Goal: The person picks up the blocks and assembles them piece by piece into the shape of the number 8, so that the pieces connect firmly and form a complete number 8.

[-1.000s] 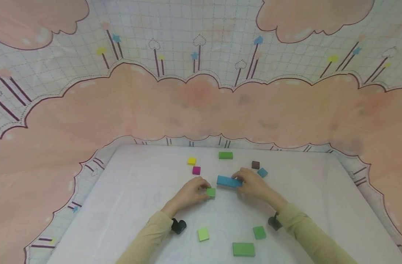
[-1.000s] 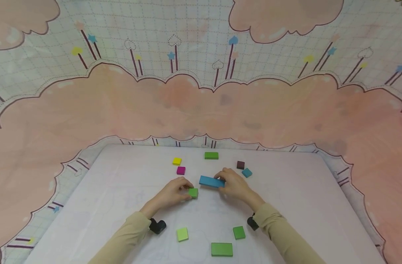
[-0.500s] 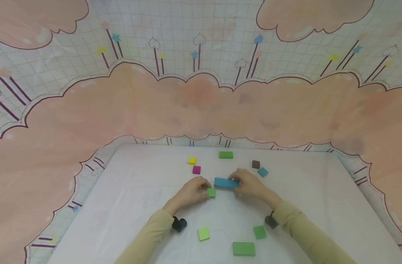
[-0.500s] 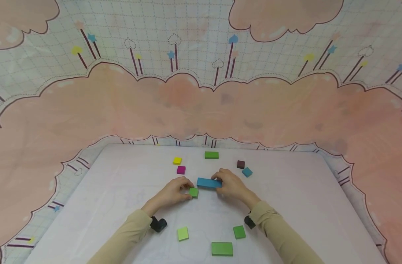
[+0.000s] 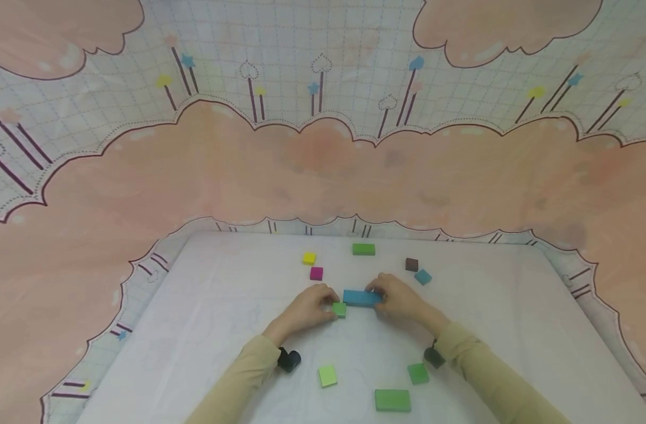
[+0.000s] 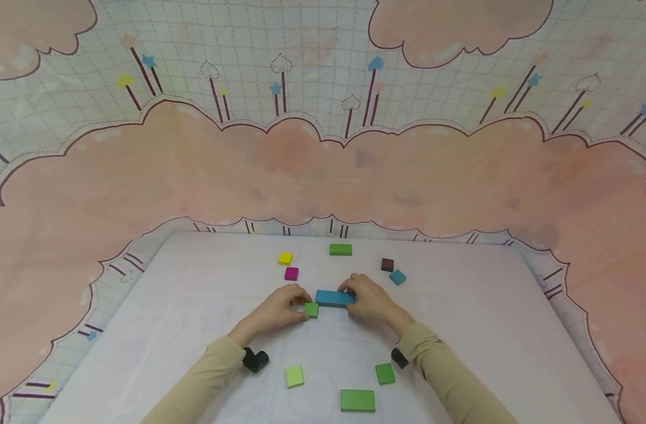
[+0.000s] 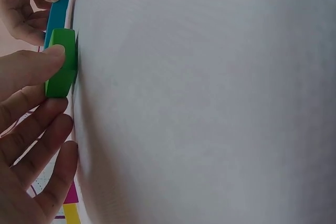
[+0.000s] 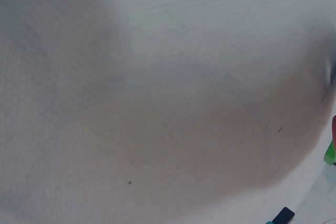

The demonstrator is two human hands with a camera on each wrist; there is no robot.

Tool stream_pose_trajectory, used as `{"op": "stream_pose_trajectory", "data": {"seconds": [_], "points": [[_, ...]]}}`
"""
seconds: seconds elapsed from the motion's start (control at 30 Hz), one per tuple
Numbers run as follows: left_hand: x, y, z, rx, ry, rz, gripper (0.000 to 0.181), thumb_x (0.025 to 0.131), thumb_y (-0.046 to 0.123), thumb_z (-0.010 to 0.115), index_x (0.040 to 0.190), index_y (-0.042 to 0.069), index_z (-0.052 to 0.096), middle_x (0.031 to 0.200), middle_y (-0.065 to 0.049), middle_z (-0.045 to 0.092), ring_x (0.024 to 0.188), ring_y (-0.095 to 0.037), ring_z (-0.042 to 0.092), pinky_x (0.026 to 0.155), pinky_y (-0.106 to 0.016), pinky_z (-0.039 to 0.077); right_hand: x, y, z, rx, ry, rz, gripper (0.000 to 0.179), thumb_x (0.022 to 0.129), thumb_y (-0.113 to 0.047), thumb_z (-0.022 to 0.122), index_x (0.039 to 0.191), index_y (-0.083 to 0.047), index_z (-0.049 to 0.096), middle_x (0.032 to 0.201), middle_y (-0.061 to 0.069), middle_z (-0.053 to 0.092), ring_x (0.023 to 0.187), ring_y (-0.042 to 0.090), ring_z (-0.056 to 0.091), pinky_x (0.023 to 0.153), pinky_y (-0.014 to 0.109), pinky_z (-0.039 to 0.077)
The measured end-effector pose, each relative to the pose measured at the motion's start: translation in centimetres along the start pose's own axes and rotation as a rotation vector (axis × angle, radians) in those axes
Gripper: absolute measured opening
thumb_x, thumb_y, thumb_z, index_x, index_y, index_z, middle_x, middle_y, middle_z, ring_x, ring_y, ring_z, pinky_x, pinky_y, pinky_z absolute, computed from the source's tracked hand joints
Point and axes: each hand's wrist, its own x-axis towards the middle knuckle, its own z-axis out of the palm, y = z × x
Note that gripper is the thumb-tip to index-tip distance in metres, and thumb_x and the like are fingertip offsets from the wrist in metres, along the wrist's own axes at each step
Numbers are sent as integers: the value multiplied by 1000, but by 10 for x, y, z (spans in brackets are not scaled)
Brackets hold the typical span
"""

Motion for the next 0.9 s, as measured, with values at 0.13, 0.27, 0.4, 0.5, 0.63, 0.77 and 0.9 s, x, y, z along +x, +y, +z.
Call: {"op": "stream_pose_trajectory", "data": {"seconds": [0.13, 0.27, 0.4, 0.5, 0.63, 0.77, 0.9], "points": [[0, -1, 1, 11, -3, -13, 26, 81, 20, 75, 106, 16, 67, 99, 5, 63, 96, -10, 54, 91, -30, 49, 1, 1, 1, 4, -3, 0, 37, 77, -7, 72, 113, -15, 66, 96, -3, 58, 95, 13, 54, 90, 35, 51], [0, 0, 0, 8, -3, -20, 26, 81, 20, 75, 106, 16, 68, 98, 5, 63, 96, -11, 54, 92, -31, 49, 1, 0, 1, 14, -9, 13, 36, 78, -7, 72, 113, -16, 66, 97, -3, 58, 95, 13, 54, 91, 36, 51], [0, 0, 1, 13, -2, -21, 26, 81, 21, 75, 106, 16, 68, 98, 5, 62, 96, -11, 55, 91, -31, 49, 2, 0, 1, 11, -18, 19, 36, 78, -7, 72, 113, -15, 66, 97, -3, 58, 95, 13, 54, 92, 37, 51], [-1, -1, 2, 17, 0, -19, 26, 81, 21, 75, 106, 15, 68, 98, 4, 62, 97, -11, 55, 91, -32, 49, 2, -1, 3, 11, -24, 22, 37, 78, -6, 72, 114, -14, 66, 98, -2, 58, 95, 14, 53, 93, 38, 51], [-1, -1, 3, 22, -1, -17, 26, 81, 20, 75, 106, 15, 68, 100, 4, 63, 98, -12, 55, 92, -32, 49, 2, 1, 5, 3, -25, 22, 36, 79, -6, 71, 113, -15, 66, 99, -2, 59, 96, 15, 53, 94, 39, 51], [-1, -1, 3, 22, -5, -18, 26, 82, 21, 74, 107, 15, 68, 101, 4, 63, 99, -12, 55, 93, -32, 49, 3, 3, 7, -14, -21, 11, 36, 79, -6, 71, 114, -15, 66, 99, -2, 59, 96, 15, 53, 94, 39, 50], [-1, -1, 2, 26, -5, -17, 27, 82, 22, 74, 107, 15, 68, 101, 4, 62, 99, -11, 54, 94, -32, 49, 3, 6, 8, -15, -24, 16, 37, 80, -7, 70, 116, -16, 65, 103, -1, 60, 99, 16, 53, 96, 40, 50]]}}
